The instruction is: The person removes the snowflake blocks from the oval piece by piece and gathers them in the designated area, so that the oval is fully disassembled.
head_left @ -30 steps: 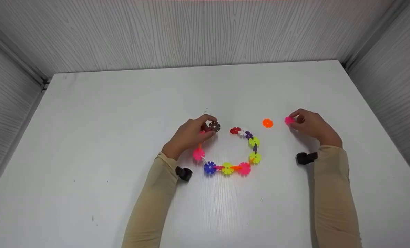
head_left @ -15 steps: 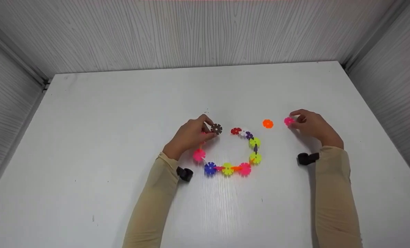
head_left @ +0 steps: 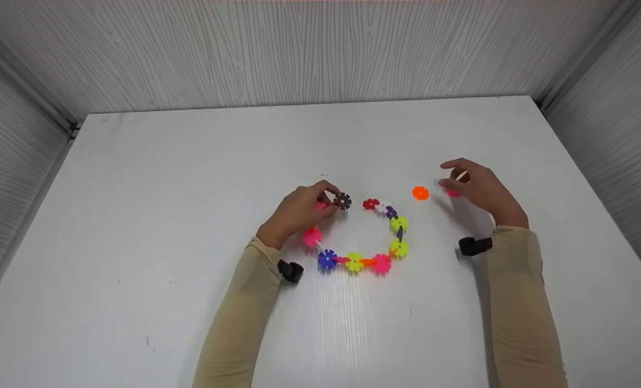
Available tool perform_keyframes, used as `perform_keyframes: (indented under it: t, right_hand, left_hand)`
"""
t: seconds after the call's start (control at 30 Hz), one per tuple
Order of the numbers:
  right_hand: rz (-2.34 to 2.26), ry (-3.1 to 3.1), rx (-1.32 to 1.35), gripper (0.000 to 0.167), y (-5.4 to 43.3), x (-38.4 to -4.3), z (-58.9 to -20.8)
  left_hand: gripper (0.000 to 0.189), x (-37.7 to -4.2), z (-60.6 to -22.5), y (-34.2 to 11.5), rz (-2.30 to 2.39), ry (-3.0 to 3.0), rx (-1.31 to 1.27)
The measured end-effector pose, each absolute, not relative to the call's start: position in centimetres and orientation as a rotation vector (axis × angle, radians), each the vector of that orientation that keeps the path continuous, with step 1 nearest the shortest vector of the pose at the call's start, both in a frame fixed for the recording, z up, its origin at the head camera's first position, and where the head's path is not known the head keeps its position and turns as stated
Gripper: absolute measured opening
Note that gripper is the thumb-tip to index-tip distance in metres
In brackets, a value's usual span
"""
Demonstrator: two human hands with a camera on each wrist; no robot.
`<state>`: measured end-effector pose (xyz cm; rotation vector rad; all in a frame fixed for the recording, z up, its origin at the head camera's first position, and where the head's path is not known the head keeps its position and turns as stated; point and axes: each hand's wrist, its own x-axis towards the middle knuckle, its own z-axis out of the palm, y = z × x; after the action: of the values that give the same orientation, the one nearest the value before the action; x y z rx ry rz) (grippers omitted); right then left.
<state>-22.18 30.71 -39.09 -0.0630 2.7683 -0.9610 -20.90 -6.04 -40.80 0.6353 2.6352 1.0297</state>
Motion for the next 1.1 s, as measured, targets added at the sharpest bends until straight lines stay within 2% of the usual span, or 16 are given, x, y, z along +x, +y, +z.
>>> perform_keyframes:
  t: [0.3,0.53,0.8,1.1]
  right_hand:
    - [-0.929,2.749,-0.256,0.045,25.8,-22.4,-38.5]
    - [-0.938,2.693,-0.435,0.053,23.5,-22.3,-39.0]
    - [-0.966,2.636,-0.579,0.051,21.7,-21.8,-39.1]
    - [-0.895,2.626,-0.615,0.053,19.3,-20.6,-38.8]
  left_hand:
    - [0.029,-21.1,-40.9,-5.9,1.050,2.630,0.623]
    - [0.026,-20.9,-40.8,-5.8,1.060,2.605,0.639]
    - [0.023,-20.9,-41.0,-5.8,1.014,2.642,0.653]
    - [0.022,-20.8,-40.8,-5.6,0.967,2.674,0.664]
